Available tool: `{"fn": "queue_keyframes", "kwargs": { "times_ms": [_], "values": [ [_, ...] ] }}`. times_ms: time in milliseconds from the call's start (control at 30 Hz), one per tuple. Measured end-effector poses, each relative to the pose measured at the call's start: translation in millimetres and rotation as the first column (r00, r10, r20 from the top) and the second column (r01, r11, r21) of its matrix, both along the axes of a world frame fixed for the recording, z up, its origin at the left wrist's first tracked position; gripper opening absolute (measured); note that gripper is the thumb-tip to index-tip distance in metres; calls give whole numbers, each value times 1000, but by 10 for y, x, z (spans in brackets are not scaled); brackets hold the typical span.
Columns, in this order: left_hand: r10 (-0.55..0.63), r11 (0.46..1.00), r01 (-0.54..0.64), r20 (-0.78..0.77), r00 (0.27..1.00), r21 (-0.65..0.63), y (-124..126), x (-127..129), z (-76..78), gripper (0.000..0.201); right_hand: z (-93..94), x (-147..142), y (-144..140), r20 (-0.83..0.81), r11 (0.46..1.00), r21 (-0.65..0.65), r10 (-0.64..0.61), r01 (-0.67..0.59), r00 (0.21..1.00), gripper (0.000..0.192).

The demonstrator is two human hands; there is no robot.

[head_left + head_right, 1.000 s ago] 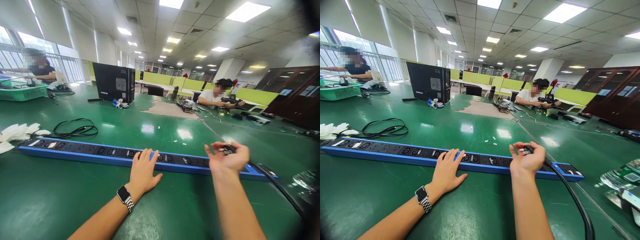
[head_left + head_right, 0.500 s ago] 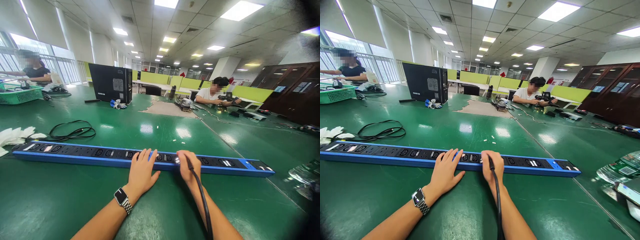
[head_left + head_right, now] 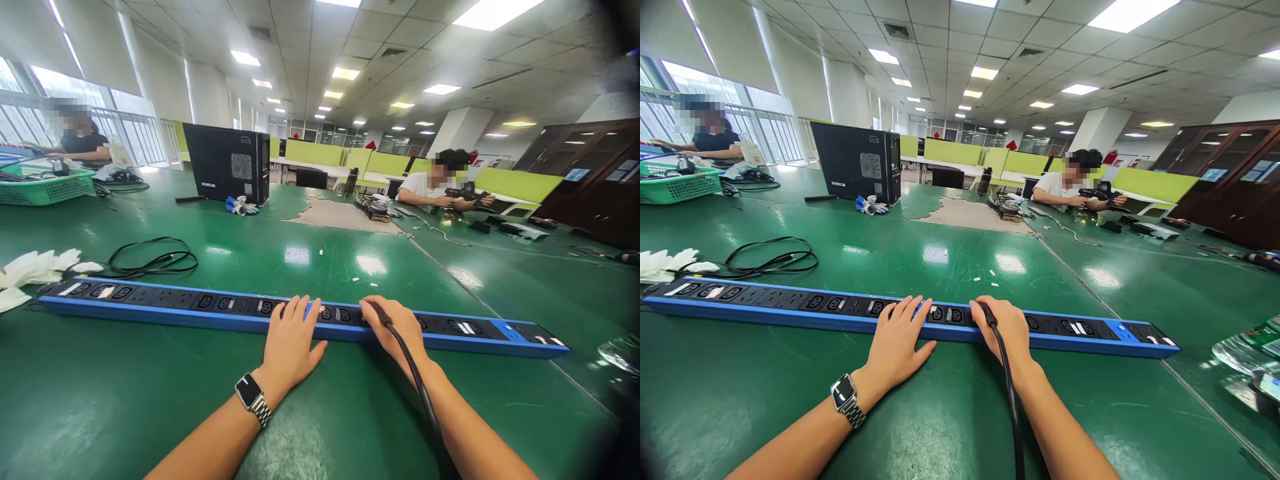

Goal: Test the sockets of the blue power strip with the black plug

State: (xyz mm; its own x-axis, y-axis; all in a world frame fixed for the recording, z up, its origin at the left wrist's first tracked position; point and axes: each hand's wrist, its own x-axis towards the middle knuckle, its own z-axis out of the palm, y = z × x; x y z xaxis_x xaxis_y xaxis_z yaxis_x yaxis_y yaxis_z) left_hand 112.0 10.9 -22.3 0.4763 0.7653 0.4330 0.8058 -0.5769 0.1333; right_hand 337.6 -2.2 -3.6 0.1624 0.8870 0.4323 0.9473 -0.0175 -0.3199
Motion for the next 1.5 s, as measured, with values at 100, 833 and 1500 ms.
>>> {"fn": "queue_keyframes", "kwargs": {
  "times_ms": [100,833,1500],
  "values": [
    [3,1000,-3,1,1000,2,-3,1,4,67,8,29,4,61,1000,-21,14,-13,998,39],
    [-3,1000,3,1,1000,-12,-8,-12,8,65,901,-272,197,-967,920,24,120,-390,223,46],
    [3,1000,-3,2,1000,0,-9,-1,20,63,409,-108,250,-906,981,173,192,-84,376,31]
  ]
}}
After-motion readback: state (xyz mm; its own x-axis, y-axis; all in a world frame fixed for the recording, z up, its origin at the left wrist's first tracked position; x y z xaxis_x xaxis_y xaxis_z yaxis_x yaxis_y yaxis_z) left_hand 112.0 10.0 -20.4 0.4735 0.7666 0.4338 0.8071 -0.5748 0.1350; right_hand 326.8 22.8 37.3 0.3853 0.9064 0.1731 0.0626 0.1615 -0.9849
